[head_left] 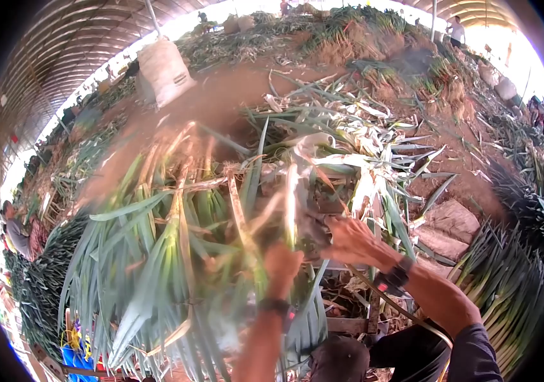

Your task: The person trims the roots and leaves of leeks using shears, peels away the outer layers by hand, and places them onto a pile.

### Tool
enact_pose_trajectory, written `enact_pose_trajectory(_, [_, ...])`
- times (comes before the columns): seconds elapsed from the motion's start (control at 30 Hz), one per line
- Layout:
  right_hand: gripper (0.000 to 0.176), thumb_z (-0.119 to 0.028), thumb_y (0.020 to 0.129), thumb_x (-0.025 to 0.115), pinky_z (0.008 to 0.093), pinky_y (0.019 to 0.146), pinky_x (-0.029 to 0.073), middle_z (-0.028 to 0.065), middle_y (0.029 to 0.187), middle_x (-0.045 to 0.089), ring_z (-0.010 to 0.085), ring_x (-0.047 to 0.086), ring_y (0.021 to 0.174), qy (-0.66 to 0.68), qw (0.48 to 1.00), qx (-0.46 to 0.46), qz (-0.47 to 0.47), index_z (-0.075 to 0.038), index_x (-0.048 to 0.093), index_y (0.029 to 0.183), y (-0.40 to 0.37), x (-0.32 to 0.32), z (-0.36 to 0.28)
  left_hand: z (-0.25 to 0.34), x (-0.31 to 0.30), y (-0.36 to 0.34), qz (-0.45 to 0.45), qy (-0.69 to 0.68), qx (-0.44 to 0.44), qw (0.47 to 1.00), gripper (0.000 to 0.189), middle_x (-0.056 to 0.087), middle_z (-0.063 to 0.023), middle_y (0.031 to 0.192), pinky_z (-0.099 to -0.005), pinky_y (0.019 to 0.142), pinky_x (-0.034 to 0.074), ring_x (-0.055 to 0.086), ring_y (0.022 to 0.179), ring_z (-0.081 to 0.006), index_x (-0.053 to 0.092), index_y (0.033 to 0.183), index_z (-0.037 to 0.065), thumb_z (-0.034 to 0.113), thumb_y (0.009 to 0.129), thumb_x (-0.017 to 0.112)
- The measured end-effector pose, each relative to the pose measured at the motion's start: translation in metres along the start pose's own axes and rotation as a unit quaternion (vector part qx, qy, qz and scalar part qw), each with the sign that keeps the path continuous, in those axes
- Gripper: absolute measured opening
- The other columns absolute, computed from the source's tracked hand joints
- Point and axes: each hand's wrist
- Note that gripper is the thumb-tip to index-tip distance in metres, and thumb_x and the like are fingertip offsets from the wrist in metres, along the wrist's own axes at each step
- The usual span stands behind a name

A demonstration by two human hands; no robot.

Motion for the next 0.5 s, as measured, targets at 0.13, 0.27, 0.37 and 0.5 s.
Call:
enact_pose_trajectory(0.13, [0.075,-0.033,0.071,0.074,0.041,0.054,0.052,0.0219,0.096,0.066,0.0259,0.059,0.062,-0.081,0.993,0.006,-0.084,0.006,0.053,0.132,-0.064,-0.005,-0.011,-0.003,-0.018,-0.014,0.003,-0.045,0.058,0.997,0.055,0.069,-0.0268,0.103,-0.0453,0.086,0.055,0.068,0.097,-0.039,0.059,0.111,-0.005,0.029,0.068,0.071])
enact_pose_trajectory(0.27, [0.077,-0.034,0.07,0.077,0.0463,0.083,0.055,0.0299,0.109,0.065,0.0428,0.067,0.094,-0.08,0.996,-0.004,-0.03,0.009,0.053,0.129,-0.102,0.0,-0.005,-0.003,-0.028,-0.027,-0.04,-0.053,0.043,0.997,0.06,0.069,-0.027,0.1,-0.0461,0.083,0.055,0.069,0.094,-0.0379,0.055,0.116,-0.007,0.023,0.068,0.075])
enact_pose_trajectory(0.37, [0.079,-0.035,0.07,0.077,0.0449,0.084,0.055,0.029,0.111,0.065,0.0405,0.067,0.094,-0.086,0.996,-0.002,-0.012,0.01,0.053,0.13,-0.117,-0.008,-0.018,-0.019,-0.014,-0.037,-0.033,-0.046,0.07,0.996,0.064,0.069,-0.0262,0.101,-0.0474,0.084,0.055,0.07,0.092,-0.0381,0.053,0.12,-0.008,0.027,0.072,0.076])
enact_pose_trajectory(0.5, [0.091,-0.064,0.083,0.065,0.0468,0.083,0.059,0.0262,0.135,0.057,0.0348,0.067,0.109,-0.097,0.994,-0.027,-0.037,-0.022,0.031,0.156,-0.127,-0.001,-0.019,-0.044,0.012,-0.061,-0.036,0.065,0.196,0.978,0.07,0.07,-0.0238,0.111,-0.0532,0.094,0.052,0.067,0.104,-0.0422,0.045,0.136,0.003,0.039,0.083,0.075])
Point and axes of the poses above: each hand's wrist, its own y-axis towards the middle knuckle, its own x-axis out of the palm, z = x × y
